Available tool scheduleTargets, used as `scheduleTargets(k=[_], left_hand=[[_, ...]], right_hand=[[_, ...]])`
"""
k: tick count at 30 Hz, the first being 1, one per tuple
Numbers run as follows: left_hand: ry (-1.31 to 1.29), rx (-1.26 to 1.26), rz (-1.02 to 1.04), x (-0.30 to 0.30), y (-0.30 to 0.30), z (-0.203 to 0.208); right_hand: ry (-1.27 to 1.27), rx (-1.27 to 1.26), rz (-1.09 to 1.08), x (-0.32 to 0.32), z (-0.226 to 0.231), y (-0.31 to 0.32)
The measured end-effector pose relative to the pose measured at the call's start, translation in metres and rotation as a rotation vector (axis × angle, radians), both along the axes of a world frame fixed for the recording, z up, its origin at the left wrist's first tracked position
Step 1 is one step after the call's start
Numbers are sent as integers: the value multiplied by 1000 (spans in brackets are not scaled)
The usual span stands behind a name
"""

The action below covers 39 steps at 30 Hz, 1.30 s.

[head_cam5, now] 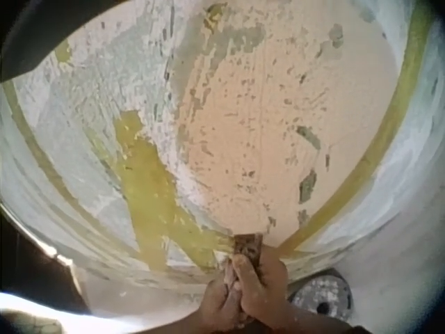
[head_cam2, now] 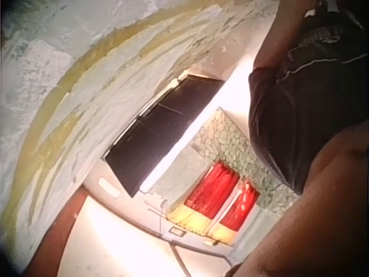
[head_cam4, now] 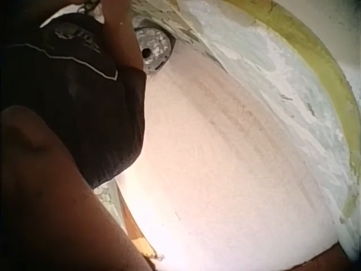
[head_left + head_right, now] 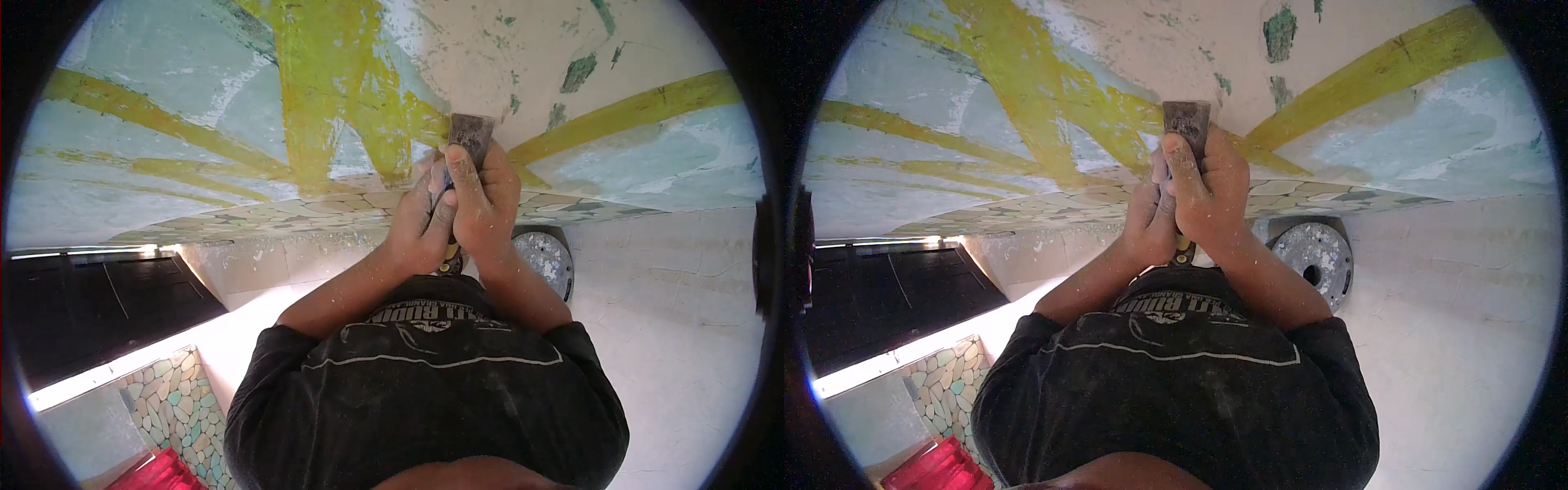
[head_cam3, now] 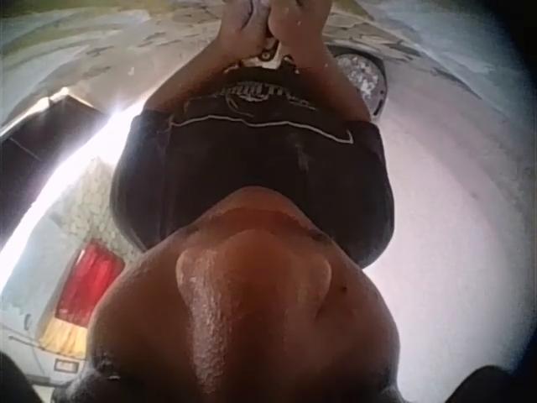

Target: Scraping paint or plaster from a ceiling using a putty knife and sandpaper.

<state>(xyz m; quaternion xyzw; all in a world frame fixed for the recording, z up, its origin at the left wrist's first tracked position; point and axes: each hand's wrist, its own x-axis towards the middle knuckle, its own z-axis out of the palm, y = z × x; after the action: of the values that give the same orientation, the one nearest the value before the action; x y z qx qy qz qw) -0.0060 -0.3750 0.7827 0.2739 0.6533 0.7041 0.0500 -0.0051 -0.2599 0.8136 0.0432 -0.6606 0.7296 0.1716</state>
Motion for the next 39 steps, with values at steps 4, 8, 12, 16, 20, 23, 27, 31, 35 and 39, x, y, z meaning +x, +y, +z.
scheduleTargets(k=[4,8,12,16,20,23,27,31,35,39], left_hand=[[-7,-49,45,9,2,-19],[-34,-44,-9,-1,-3,0],[31,-79,12,2,-4,-6],[9,-43,72,3,0,-18],[56,-46,-26,-7,-8,20],[-80,-44,52,8,-4,-9],[-18,-26,72,1,-5,-6],[27,-38,13,-5,-9,7],[65,-77,116,7,-1,-17],[-52,22,-20,-4,-6,12]], right_hand=[[3,-33,-59,4,-15,-7],[51,-58,-28,-3,-4,-5],[43,-56,-33,2,1,-10],[9,-109,-14,0,-14,-7],[62,86,-82,-1,12,-8],[67,-59,-28,0,-13,-11],[38,-30,-15,-3,2,-11],[84,22,-16,-4,7,-11],[-20,-18,-22,3,-10,-8],[69,30,-28,-5,13,-8]])
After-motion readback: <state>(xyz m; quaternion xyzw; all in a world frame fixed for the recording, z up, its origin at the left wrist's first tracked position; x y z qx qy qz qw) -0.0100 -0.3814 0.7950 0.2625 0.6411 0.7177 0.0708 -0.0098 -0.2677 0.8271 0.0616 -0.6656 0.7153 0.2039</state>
